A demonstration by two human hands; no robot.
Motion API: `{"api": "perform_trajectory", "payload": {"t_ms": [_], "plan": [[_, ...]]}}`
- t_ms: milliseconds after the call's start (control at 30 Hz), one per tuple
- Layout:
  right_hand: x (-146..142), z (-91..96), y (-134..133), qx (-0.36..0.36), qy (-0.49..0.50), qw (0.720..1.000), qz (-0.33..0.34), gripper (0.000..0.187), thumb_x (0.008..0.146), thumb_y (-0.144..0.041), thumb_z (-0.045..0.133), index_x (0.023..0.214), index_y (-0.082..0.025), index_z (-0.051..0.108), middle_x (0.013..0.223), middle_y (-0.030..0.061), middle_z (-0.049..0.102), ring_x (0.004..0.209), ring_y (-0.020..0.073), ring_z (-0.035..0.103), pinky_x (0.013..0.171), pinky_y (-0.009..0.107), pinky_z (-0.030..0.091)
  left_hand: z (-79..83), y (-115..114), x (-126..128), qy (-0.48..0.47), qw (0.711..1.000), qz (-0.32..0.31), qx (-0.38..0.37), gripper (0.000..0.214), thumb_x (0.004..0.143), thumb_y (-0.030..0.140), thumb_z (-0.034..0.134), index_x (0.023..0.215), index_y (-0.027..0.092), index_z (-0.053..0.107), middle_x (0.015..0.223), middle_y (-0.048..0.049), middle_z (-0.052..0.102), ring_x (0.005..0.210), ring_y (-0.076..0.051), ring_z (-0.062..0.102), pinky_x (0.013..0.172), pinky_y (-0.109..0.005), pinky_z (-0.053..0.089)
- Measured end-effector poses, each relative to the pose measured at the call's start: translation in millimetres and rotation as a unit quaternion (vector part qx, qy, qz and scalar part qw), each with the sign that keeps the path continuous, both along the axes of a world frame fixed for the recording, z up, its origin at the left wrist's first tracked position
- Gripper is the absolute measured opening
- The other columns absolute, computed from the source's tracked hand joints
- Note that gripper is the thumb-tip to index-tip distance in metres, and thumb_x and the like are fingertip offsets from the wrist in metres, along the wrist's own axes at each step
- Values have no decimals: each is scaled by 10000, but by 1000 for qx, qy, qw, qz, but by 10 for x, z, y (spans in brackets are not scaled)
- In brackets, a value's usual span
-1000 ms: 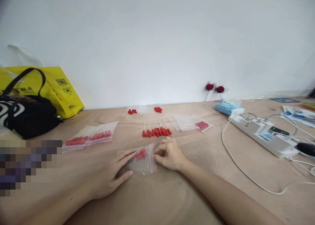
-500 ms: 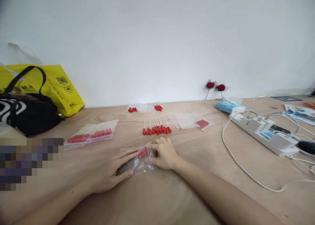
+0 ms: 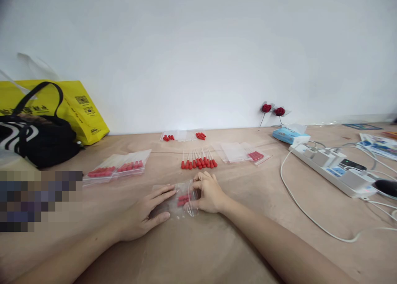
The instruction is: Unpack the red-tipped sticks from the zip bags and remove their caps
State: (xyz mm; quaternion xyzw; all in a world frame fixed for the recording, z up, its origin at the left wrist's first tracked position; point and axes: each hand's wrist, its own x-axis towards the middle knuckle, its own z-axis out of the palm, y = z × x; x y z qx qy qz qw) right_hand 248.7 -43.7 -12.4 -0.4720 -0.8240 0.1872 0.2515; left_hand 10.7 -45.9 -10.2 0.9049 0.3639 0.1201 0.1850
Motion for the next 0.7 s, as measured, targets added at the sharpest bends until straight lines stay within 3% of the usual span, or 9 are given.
{"api": "perform_trajectory", "payload": {"t_ms": [167,300,433,533,700], "plan": [[160,43,1,21,44,999,23,224,513,-298,764,625,-183,606,883,13,510,856,168,468,790,330,343,-13,6,-12,-2,1000,2,-2,505,834,447,425,1299,260,363,1390,-48,328,1252,-232,327,1023,-422,295],[285,117,-6,7,26,999,41,251,524,-289,754,674,-179,587,801,6,521,801,158,472,744,310,374,-9,-2,-14,-4,1000,4,-1,498,834,446,425,1294,263,371,1382,-49,342,1245,-235,337,1015,-427,304],[262,107,-25,-66,74,992,72,349,528,-297,751,793,-170,563,746,-11,538,686,119,474,633,254,407,2,-4,-9,-1,1000,3,6,501,835,448,420,1294,253,372,1378,-56,348,1246,-235,336,1015,-430,304],[242,90,-38,-141,118,978,102,243,595,-226,688,785,-163,549,688,-38,524,589,74,456,544,198,400,6,-4,-7,-3,1000,2,8,496,835,445,421,1288,248,382,1375,-58,354,1244,-237,339,1014,-429,308],[397,137,-5,-146,87,981,94,179,588,-128,620,761,-163,584,653,-49,546,552,66,477,501,181,394,1,-11,-12,4,1000,12,-1,496,841,450,412,1295,254,369,1386,-49,335,1251,-227,328,1021,-417,304]]}}
